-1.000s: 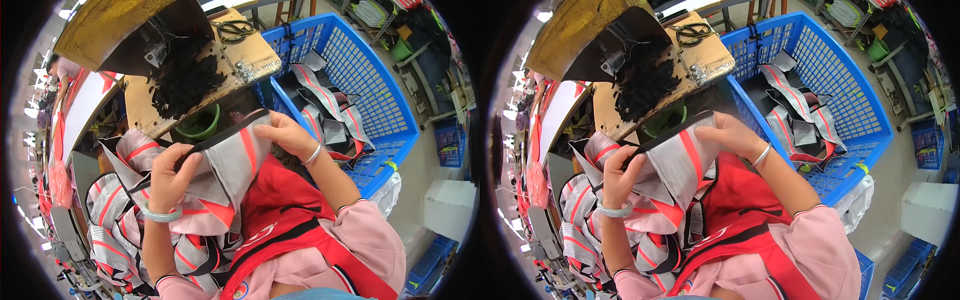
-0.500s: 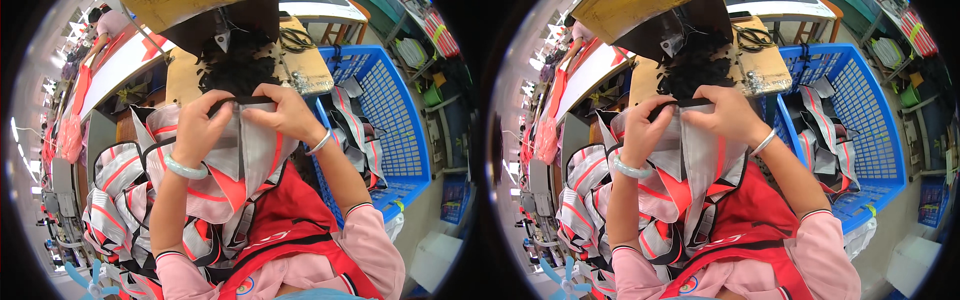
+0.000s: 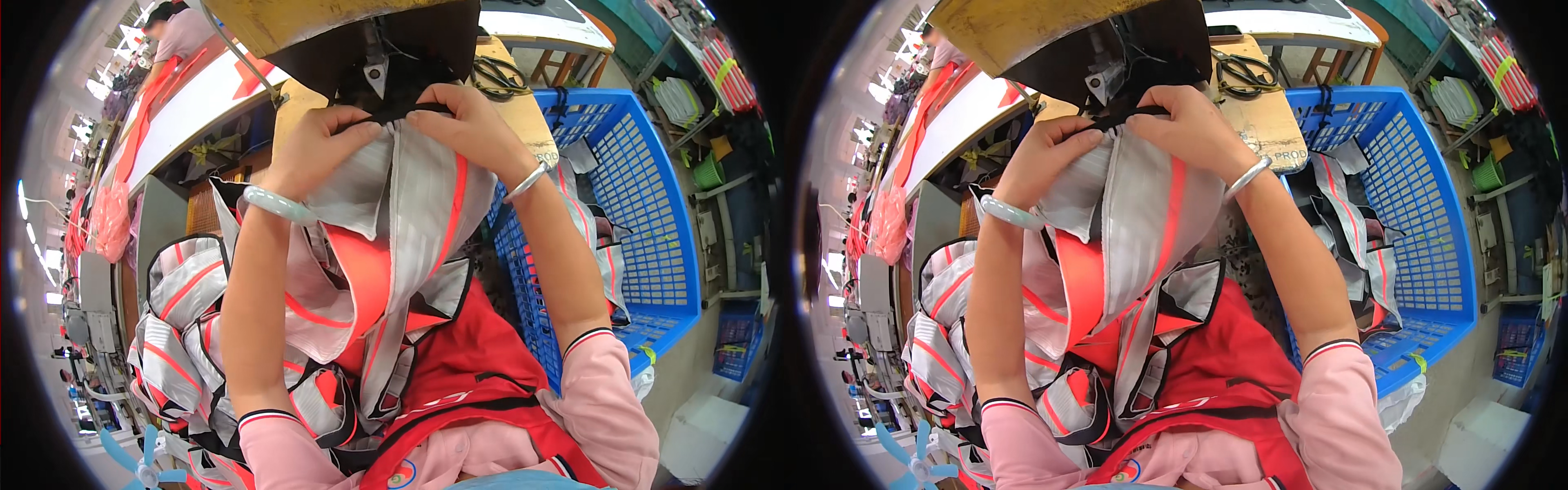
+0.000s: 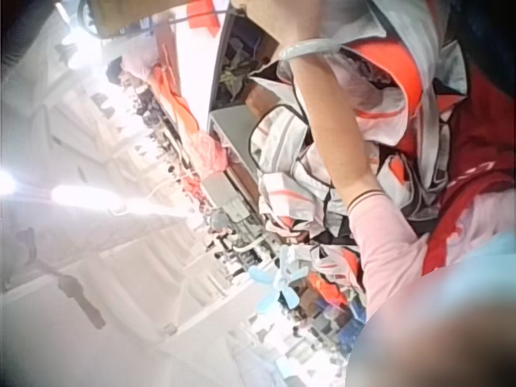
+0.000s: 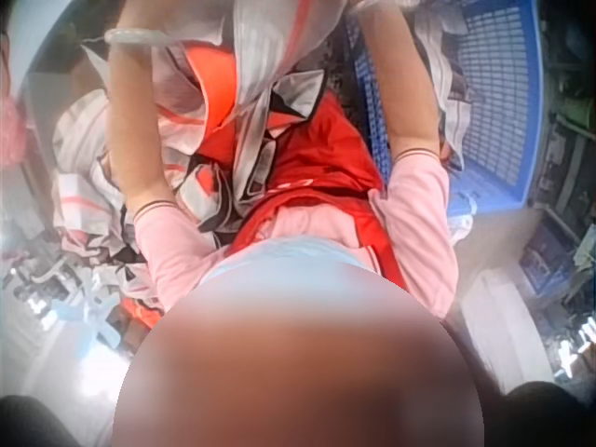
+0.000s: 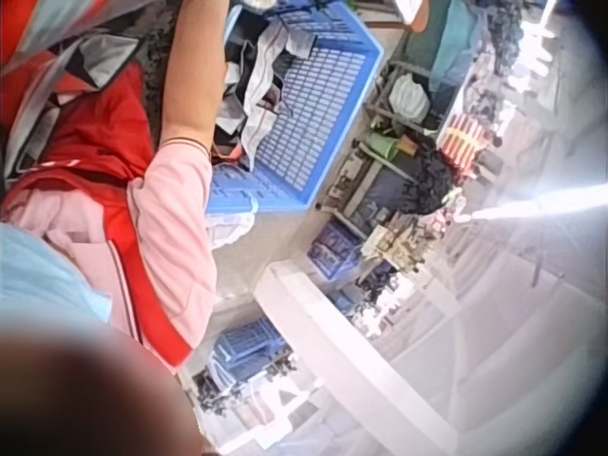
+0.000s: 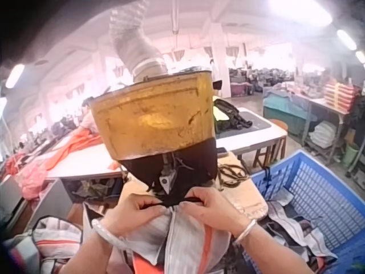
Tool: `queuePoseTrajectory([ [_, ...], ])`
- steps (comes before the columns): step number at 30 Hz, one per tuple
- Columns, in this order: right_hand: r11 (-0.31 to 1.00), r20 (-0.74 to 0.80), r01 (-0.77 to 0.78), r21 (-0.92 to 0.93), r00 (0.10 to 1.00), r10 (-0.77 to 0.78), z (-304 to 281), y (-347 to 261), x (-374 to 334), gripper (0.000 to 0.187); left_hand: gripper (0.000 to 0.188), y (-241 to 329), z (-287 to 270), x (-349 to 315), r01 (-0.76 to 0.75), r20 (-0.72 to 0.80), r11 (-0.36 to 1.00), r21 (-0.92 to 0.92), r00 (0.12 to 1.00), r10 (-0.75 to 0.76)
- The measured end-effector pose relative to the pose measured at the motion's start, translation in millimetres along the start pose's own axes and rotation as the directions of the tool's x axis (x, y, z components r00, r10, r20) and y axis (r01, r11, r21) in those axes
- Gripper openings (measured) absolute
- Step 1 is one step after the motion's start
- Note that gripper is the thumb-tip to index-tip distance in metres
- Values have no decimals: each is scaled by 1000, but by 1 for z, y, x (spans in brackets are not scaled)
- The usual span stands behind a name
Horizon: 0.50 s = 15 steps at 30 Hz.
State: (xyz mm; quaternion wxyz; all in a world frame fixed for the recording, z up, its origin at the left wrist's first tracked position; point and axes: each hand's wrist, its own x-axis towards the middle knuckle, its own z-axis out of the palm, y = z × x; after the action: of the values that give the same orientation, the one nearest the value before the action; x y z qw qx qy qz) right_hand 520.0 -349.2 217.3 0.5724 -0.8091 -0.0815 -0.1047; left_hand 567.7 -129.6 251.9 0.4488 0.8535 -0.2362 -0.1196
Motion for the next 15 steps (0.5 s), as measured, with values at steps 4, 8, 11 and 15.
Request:
queuePoseTrajectory([
  [4,998,60,-62,26,996,60,3,2,12,27,39,-9,-11,13,101,69,991,-90,993,-95],
  [8,990,83,-110,90,991,103,0,7,19,26,39,-1,-8,18,213,106,942,-260,976,-191],
  [11,983,84,-109,150,992,97,1,8,20,25,39,5,-6,17,191,44,949,-250,982,-186],
  [15,978,73,-112,177,992,100,6,6,23,25,43,-4,-11,21,195,73,929,-314,981,-181],
])
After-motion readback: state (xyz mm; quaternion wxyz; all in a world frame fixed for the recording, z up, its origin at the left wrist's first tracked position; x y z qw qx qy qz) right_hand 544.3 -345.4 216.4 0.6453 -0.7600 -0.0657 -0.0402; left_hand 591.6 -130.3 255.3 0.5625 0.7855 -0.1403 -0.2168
